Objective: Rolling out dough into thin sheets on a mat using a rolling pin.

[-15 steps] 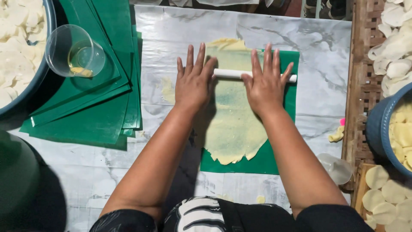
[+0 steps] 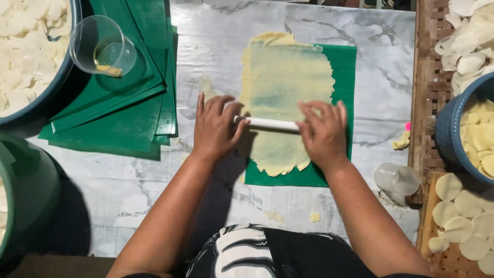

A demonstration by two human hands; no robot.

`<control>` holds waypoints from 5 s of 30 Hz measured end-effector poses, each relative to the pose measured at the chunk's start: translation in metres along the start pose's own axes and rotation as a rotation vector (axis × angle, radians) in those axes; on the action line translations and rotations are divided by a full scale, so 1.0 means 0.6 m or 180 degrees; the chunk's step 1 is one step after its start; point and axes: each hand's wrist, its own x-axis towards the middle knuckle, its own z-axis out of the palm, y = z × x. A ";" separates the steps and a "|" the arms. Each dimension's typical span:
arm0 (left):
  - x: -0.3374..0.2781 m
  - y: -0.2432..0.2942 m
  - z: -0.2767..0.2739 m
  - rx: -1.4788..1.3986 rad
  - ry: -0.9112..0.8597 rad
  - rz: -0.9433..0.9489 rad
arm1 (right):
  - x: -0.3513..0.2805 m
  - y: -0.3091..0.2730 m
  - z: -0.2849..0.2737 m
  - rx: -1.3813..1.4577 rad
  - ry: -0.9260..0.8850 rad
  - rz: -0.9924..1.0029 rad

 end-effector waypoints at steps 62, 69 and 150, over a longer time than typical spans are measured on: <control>-0.282 0.182 -0.041 0.0555 0.0208 0.0211 | -0.303 -0.169 -0.092 -0.0451 -0.0745 0.0902; -0.239 0.240 -0.031 0.0360 0.0091 0.0204 | -0.305 -0.153 -0.131 0.0063 -0.1371 0.1010; 0.064 0.407 0.200 -0.0013 -0.1031 0.0214 | -0.127 0.137 -0.239 -0.1189 -0.0002 0.0834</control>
